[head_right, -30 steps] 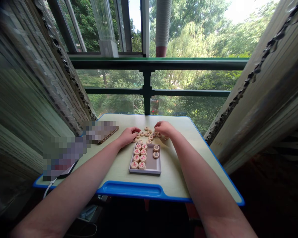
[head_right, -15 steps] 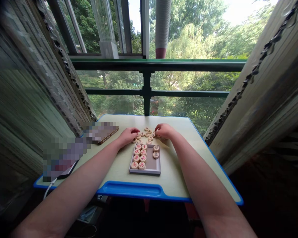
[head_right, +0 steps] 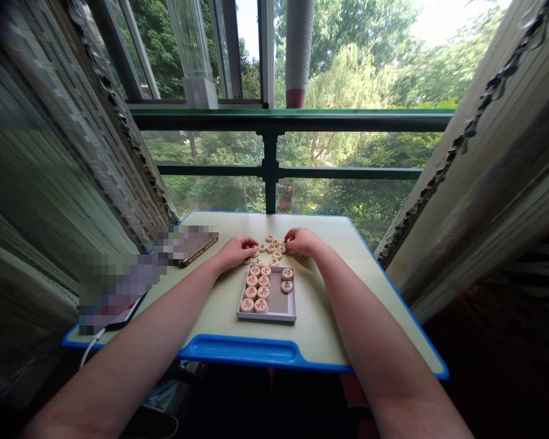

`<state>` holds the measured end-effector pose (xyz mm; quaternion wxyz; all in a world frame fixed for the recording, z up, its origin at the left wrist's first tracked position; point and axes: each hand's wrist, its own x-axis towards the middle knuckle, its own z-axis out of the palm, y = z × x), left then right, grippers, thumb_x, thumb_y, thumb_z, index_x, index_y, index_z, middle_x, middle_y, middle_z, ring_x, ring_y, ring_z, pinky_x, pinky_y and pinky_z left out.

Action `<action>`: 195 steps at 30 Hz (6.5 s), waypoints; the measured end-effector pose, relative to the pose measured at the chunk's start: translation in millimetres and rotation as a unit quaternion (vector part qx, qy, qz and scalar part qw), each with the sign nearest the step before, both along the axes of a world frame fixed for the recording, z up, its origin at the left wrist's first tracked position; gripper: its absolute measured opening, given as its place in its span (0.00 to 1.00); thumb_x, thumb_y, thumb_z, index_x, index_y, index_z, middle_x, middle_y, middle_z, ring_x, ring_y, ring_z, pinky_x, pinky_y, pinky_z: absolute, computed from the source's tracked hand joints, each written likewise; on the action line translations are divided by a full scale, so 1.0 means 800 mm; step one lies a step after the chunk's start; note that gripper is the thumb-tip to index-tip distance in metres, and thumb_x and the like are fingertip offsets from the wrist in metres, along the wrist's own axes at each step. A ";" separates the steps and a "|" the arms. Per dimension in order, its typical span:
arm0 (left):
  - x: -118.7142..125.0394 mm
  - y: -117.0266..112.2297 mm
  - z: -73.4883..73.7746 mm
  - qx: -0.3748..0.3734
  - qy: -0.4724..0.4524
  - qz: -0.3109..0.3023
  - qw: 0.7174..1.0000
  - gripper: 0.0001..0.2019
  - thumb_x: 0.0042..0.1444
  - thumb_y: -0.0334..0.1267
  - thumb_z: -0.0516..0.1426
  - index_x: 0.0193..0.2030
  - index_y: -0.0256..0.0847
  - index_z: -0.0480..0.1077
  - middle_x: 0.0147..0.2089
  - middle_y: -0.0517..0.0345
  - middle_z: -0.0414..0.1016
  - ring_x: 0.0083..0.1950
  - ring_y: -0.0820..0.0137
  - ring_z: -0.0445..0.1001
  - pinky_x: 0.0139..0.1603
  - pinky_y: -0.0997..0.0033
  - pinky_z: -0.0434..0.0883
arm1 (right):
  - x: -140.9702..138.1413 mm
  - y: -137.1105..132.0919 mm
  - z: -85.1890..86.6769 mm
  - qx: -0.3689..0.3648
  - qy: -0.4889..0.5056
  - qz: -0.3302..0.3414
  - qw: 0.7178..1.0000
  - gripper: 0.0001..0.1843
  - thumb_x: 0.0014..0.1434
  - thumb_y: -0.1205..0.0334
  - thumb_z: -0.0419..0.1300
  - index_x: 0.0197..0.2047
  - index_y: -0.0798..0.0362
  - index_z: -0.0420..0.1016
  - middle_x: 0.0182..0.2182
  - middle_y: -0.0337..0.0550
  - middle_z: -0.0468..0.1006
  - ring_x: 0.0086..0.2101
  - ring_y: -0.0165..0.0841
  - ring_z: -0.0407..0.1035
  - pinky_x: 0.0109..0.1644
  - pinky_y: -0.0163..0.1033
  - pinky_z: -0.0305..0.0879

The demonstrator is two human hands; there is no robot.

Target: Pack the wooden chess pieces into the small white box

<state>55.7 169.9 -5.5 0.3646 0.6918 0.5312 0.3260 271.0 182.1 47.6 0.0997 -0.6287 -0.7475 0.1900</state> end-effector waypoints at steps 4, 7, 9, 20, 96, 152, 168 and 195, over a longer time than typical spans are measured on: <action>0.000 -0.001 0.001 0.027 0.039 -0.004 0.999 0.13 0.49 0.36 0.56 0.41 0.35 0.72 0.39 0.53 0.76 0.35 0.71 0.71 0.32 0.76 0.67 | 0.000 -0.003 0.005 0.010 0.010 0.032 0.999 0.19 0.48 0.61 0.60 0.45 0.51 0.75 0.43 0.44 0.74 0.37 0.33 0.69 0.37 0.33 0.64; 0.001 -0.003 0.004 0.041 0.061 -0.001 0.997 0.12 0.50 0.36 0.55 0.41 0.35 0.72 0.39 0.53 0.76 0.36 0.71 0.72 0.34 0.75 0.67 | -0.001 -0.005 0.008 0.003 0.002 0.090 0.996 0.21 0.45 0.57 0.63 0.45 0.50 0.75 0.44 0.45 0.72 0.41 0.36 0.68 0.42 0.35 0.64; 0.002 -0.004 0.005 0.050 0.076 0.005 0.996 0.12 0.50 0.36 0.55 0.41 0.36 0.73 0.38 0.54 0.76 0.35 0.71 0.72 0.34 0.75 0.67 | -0.002 -0.006 0.008 0.003 -0.007 0.108 0.994 0.22 0.44 0.55 0.63 0.45 0.49 0.76 0.43 0.46 0.71 0.42 0.37 0.67 0.45 0.36 0.63; 0.005 -0.003 0.003 0.064 0.096 0.023 0.993 0.12 0.52 0.37 0.53 0.40 0.37 0.73 0.39 0.53 0.76 0.38 0.69 0.73 0.38 0.74 0.68 | -0.001 -0.001 -0.001 0.025 0.008 0.098 0.995 0.20 0.46 0.56 0.62 0.44 0.50 0.77 0.43 0.46 0.71 0.36 0.34 0.67 0.40 0.35 0.64; 0.002 -0.004 0.005 0.072 0.071 -0.041 0.994 0.14 0.53 0.37 0.53 0.44 0.38 0.74 0.44 0.53 0.77 0.45 0.67 0.73 0.48 0.72 0.68 | -0.018 -0.006 -0.004 0.054 -0.016 0.117 0.992 0.14 0.53 0.57 0.57 0.41 0.50 0.78 0.36 0.44 0.74 0.36 0.33 0.67 0.40 0.34 0.61; 0.010 0.005 -0.003 0.127 0.139 -0.017 0.982 0.14 0.53 0.34 0.54 0.46 0.39 0.73 0.43 0.52 0.77 0.46 0.67 0.72 0.53 0.68 0.65 | -0.032 -0.018 0.004 0.055 -0.035 0.149 0.987 0.15 0.47 0.65 0.59 0.41 0.52 0.78 0.38 0.42 0.77 0.34 0.32 0.69 0.36 0.32 0.62; 0.011 -0.002 0.002 0.130 0.114 -0.017 0.985 0.13 0.53 0.33 0.53 0.43 0.38 0.75 0.43 0.53 0.77 0.46 0.66 0.73 0.52 0.70 0.67 | -0.031 -0.025 0.017 0.048 -0.030 0.130 0.990 0.15 0.49 0.62 0.60 0.42 0.51 0.77 0.41 0.47 0.73 0.35 0.33 0.69 0.38 0.33 0.63; 0.011 -0.011 0.006 0.080 0.085 -0.012 0.993 0.14 0.53 0.33 0.50 0.44 0.39 0.74 0.46 0.55 0.76 0.49 0.68 0.72 0.55 0.70 0.65 | 0.012 -0.052 -0.017 0.175 0.047 0.054 0.982 0.12 0.53 0.58 0.59 0.40 0.51 0.77 0.38 0.45 0.75 0.38 0.34 0.66 0.43 0.37 0.61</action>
